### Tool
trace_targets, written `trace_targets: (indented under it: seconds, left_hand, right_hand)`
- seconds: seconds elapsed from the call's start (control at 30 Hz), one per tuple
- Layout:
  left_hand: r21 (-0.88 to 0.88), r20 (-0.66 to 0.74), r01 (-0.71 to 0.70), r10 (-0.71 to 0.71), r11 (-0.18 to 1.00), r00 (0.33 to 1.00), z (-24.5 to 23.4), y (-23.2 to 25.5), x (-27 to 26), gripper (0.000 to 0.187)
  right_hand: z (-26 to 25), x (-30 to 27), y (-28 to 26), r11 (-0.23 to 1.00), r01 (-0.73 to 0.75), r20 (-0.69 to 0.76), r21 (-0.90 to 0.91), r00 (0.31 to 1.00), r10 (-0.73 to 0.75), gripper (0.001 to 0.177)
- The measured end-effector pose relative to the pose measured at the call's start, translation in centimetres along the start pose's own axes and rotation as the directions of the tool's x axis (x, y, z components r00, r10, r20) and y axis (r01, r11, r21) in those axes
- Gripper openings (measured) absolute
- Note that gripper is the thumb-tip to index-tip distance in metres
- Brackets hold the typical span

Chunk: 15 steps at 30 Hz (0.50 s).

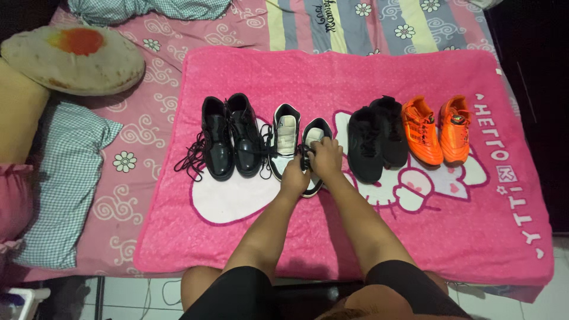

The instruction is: The person unlaces a white and black sneaker, removes the laces, then re-laces the same shoe by threading the laces through the eyelets and tying them. The task is performed on a bed with multiple shoes visible.

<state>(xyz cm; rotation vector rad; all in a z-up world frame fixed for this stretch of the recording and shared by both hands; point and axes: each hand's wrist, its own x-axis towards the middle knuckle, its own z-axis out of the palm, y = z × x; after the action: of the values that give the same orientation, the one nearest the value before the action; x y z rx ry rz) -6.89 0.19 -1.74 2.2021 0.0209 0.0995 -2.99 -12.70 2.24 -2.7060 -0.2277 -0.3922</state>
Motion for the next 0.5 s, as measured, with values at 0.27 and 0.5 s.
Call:
trace_targets:
  seconds: [0.27, 0.5]
  left_hand:
    - [0.043, 0.103, 0.163, -0.167, 0.986, 0.981, -0.8, 0.9, -0.2, 0.055]
    - [0.111, 0.109, 0.142, -0.154, 0.984, 0.982, 0.5, 0.0, -0.3, 0.044]
  right_hand:
    - [5.1, -0.4, 4.0, 0.994, -0.011, -0.082, 0.11, 0.996, 0.02, 0.008]
    - [4.4, -0.5, 7.1, 0.826, -0.386, 0.347, 0.41, 0.904, 0.25, 0.025]
